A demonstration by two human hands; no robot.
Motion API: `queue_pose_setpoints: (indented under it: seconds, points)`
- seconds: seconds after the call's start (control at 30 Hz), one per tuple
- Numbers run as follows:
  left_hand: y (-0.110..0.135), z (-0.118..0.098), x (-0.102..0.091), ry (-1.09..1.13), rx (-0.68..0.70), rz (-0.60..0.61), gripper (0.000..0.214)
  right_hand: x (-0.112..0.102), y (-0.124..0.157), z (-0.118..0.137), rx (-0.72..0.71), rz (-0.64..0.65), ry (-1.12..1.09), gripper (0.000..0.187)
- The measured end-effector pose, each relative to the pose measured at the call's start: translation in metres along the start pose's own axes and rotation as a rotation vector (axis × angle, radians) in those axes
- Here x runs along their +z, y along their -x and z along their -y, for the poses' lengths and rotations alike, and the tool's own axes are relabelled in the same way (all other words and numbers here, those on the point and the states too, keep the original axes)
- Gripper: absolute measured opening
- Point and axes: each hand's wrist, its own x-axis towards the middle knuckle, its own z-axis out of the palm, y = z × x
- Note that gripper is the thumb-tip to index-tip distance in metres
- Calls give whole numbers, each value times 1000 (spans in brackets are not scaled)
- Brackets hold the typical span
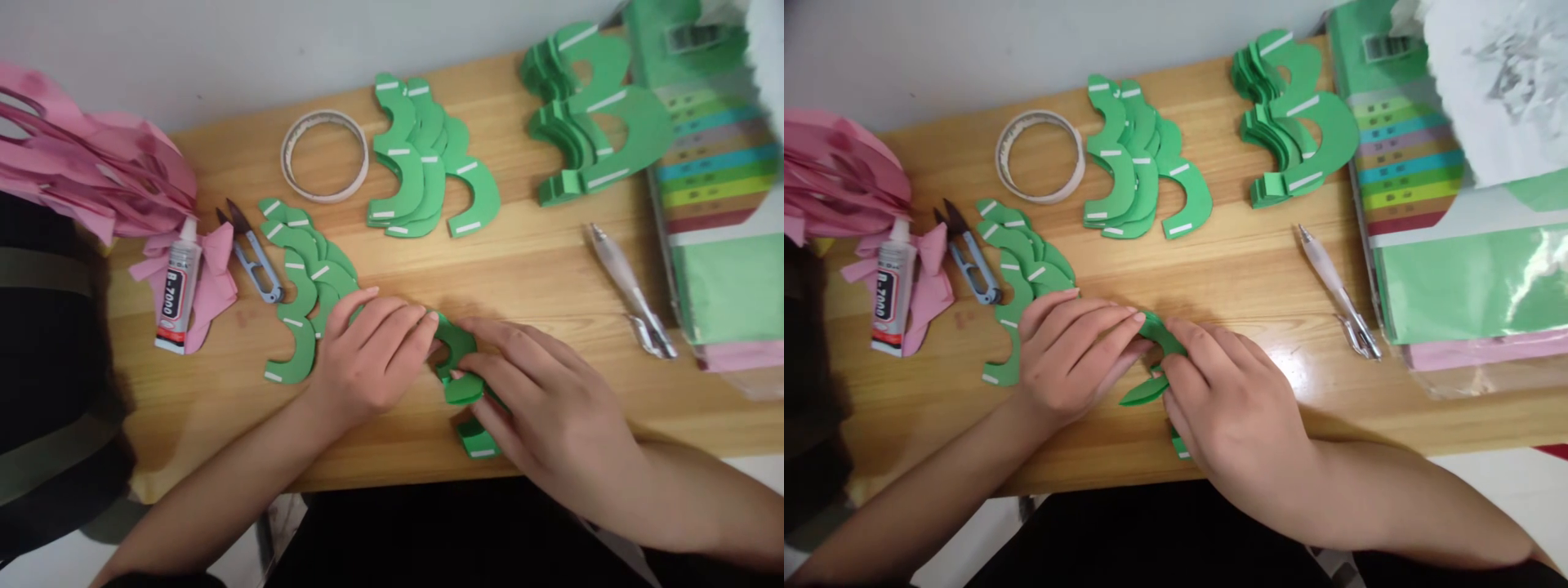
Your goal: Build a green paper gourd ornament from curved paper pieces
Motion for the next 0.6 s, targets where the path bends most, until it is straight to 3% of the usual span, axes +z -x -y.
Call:
queue_pose_setpoints:
  seconds: [0.37,0.47,0.6]
  points:
    - [2,-1,-2,14,-21,18,6,0,0,-1,-24,-59,-36,16]
    - [3,-1,0,118,-78,22,6,-1,-1,-1,-38,-57,-50,17]
    - [-1,2,2,404,-258,60,8,-1,-1,0,-59,-56,-106,16]
